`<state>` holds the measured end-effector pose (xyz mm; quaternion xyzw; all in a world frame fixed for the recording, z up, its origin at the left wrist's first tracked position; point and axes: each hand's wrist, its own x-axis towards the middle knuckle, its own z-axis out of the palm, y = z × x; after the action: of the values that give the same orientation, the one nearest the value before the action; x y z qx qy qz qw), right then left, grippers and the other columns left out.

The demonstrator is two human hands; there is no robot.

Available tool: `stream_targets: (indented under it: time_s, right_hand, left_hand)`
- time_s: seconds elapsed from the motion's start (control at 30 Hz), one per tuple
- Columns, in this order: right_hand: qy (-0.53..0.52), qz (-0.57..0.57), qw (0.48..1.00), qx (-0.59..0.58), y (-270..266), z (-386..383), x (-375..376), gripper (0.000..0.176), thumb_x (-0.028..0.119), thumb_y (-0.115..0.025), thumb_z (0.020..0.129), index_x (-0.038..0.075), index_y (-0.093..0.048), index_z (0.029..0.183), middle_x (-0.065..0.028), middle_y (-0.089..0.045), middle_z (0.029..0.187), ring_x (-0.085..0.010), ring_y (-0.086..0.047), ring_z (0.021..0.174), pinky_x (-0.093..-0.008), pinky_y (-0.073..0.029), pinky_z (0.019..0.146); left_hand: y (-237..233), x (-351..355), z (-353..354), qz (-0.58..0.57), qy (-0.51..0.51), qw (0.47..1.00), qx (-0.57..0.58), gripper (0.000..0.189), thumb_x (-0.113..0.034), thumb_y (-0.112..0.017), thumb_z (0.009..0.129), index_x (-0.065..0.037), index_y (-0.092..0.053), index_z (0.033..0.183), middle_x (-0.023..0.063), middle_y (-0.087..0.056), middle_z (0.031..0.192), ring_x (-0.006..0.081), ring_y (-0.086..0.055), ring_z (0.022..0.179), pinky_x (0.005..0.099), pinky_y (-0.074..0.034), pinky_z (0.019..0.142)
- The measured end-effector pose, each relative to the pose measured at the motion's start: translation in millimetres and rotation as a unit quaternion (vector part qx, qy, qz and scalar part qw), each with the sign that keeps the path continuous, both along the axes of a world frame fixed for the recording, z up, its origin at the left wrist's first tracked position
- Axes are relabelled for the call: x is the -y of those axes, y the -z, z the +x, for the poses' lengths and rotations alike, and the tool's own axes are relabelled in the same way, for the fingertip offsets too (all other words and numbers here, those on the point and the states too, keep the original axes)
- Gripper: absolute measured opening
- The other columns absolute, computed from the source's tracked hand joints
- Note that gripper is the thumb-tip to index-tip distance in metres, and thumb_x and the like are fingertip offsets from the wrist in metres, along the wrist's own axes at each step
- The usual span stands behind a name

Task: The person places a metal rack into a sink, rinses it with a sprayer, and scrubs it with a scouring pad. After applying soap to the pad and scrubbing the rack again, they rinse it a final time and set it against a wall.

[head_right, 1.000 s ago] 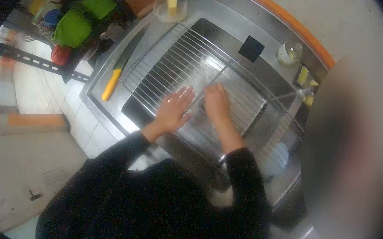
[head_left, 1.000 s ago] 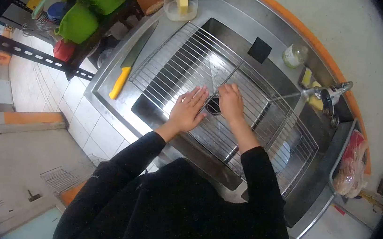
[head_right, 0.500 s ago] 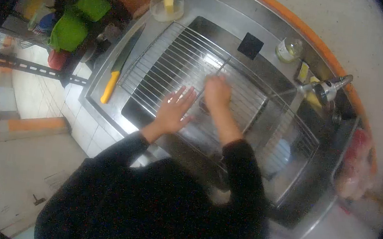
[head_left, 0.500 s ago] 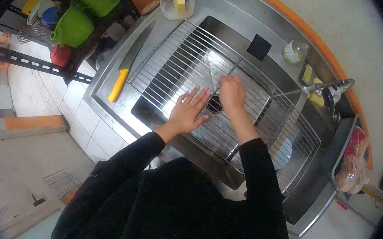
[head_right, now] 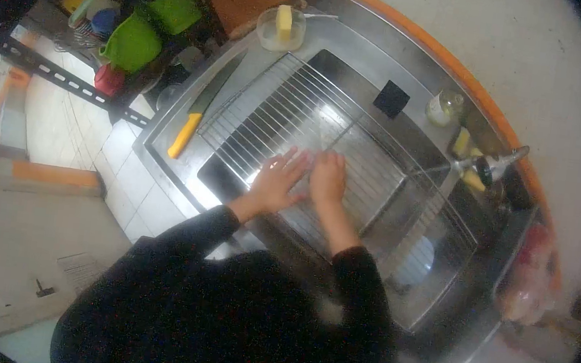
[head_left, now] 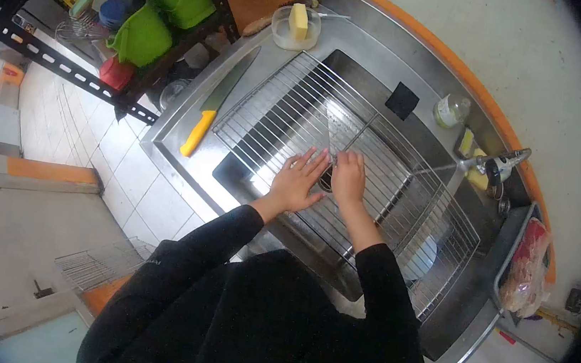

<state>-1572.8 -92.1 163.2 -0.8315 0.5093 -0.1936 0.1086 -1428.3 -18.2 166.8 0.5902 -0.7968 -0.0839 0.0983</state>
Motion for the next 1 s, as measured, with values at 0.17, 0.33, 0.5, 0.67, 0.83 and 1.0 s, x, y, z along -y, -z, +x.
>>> stream_targets:
  time_s: [0.17,0.33,0.5,0.67,0.83,1.0]
  right_hand:
    - [-0.067,-0.046,0.997,-0.004,-0.7,-4.6,1.8,0.013,0.005,-0.059,0.074,0.002,-0.061,0.086,-0.0139,-0.059,0.090,-0.0339,-0.054,0.092,-0.0435,-0.045,0.083]
    - [-0.050,-0.026,0.996,-0.070,-5.7,-5.3,9.4,0.013,0.008,-0.059,0.075,0.005,-0.062,0.087,-0.0112,-0.059,0.089,-0.0314,-0.055,0.091,-0.0426,-0.047,0.078]
    - [0.014,-0.057,0.995,-0.080,-39.0,-35.5,-54.8,0.016,0.012,-0.059,0.077,0.007,-0.062,0.092,-0.0098,-0.059,0.095,-0.0293,-0.055,0.095,-0.0422,-0.047,0.077]
    - [0.089,-0.023,0.993,-0.071,-36.1,-118.2,-158.2,0.033,0.015,-0.063,0.078,0.014,-0.061,0.111,-0.0114,-0.054,0.111,-0.0315,-0.051,0.102,-0.0423,-0.045,0.083]
    - [0.130,-0.021,0.971,-0.200,-37.0,-100.9,-190.6,0.038,0.016,-0.064,0.076,0.014,-0.058,0.114,-0.0167,-0.049,0.124,-0.0365,-0.048,0.109,-0.0454,-0.044,0.087]
    - [0.140,-0.017,0.964,-0.226,-7.7,-100.1,-182.4,0.033,0.013,-0.063,0.072,0.013,-0.059,0.106,-0.0165,-0.050,0.123,-0.0366,-0.051,0.106,-0.0466,-0.046,0.083]
  left_hand:
    - [-1.4,0.0,2.5,-0.013,0.002,1.000,-0.013,0.090,-0.060,-0.049,0.078,-0.002,-0.027,0.144,0.0106,-0.020,0.153,0.0281,-0.019,0.141,0.0440,-0.021,0.109]
    - [-2.0,-1.5,2.5,-0.028,0.004,0.999,-0.022,0.092,-0.063,-0.051,0.076,-0.002,-0.030,0.143,0.0109,-0.022,0.153,0.0281,-0.018,0.141,0.0427,-0.020,0.110]
    - [22.8,-5.0,31.2,-0.010,0.053,0.984,-0.168,0.086,-0.051,-0.064,0.074,-0.007,-0.034,0.142,0.0114,-0.027,0.151,0.0302,-0.022,0.140,0.0458,-0.023,0.109]
    - [-28.2,-38.8,59.8,0.021,0.136,0.986,-0.099,0.082,-0.034,-0.069,0.073,-0.014,-0.032,0.143,0.0094,-0.028,0.150,0.0309,-0.025,0.139,0.0511,-0.023,0.109]
    - [-11.8,-46.5,59.8,-0.083,0.125,0.986,0.076,0.075,-0.004,-0.057,0.072,-0.018,-0.034,0.141,0.0078,-0.035,0.145,0.0303,-0.037,0.129,0.0494,-0.031,0.104]
    - [-7.0,-43.1,57.5,-0.126,0.130,0.979,0.099,0.067,-0.007,-0.060,0.072,-0.015,-0.041,0.135,0.0067,-0.044,0.135,0.0293,-0.049,0.110,0.0441,-0.042,0.087]
